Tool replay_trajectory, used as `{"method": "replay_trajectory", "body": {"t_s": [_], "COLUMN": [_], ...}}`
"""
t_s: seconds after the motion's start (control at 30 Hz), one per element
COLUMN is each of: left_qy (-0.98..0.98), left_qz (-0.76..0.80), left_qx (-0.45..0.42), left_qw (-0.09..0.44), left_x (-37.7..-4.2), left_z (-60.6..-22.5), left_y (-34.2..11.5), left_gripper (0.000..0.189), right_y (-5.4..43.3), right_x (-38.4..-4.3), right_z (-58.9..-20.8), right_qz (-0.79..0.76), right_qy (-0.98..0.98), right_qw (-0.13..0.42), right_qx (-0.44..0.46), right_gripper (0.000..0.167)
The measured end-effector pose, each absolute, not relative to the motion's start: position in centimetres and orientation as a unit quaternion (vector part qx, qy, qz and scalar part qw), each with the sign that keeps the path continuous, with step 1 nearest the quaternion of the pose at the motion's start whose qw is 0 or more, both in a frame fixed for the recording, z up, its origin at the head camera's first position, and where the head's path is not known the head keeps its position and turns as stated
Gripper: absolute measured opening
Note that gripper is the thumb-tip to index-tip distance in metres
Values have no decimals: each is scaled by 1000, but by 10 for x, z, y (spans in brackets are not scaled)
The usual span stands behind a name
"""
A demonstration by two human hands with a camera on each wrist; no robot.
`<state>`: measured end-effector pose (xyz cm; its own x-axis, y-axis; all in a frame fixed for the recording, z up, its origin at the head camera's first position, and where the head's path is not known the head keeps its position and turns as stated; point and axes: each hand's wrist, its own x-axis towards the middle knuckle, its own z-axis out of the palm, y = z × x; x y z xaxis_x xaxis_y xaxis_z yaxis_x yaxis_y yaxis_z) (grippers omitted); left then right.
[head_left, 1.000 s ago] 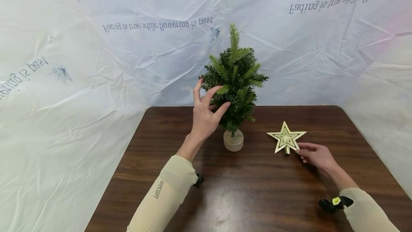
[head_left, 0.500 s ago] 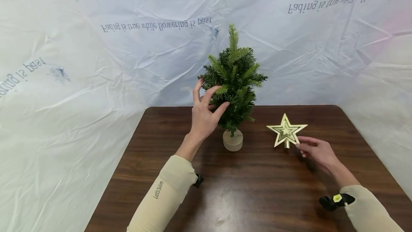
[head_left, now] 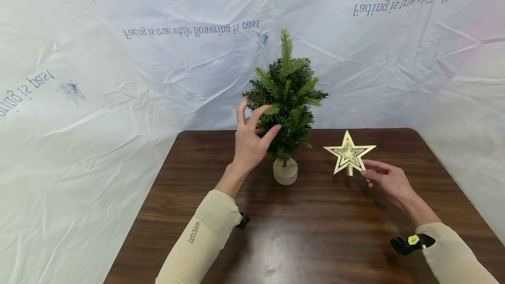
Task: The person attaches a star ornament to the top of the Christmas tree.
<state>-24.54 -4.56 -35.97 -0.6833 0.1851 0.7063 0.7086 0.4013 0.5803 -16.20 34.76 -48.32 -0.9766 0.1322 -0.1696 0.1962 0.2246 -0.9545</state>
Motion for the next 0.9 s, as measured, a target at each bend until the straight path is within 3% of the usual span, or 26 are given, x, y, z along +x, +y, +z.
{"method": "replay_trajectory", "body": {"t_s": [0.33, 0.9], "left_qy": [-789, -783], "left_qz": [-469, -473], "left_qx": [-285, -290], "left_qw": [277, 279], "left_x": [-245, -246], "left_z": [-360, -360], "left_y": [-45, -46], "left_gripper": [49, 49], "right_y": [342, 339], "right_x": [-162, -172], "right_z": [-465, -428], "right_qz": [-665, -706], "right_qy": [742, 707], "right_qw": [-2, -19], "right_qx": [81, 47], "right_gripper": [28, 29]}}
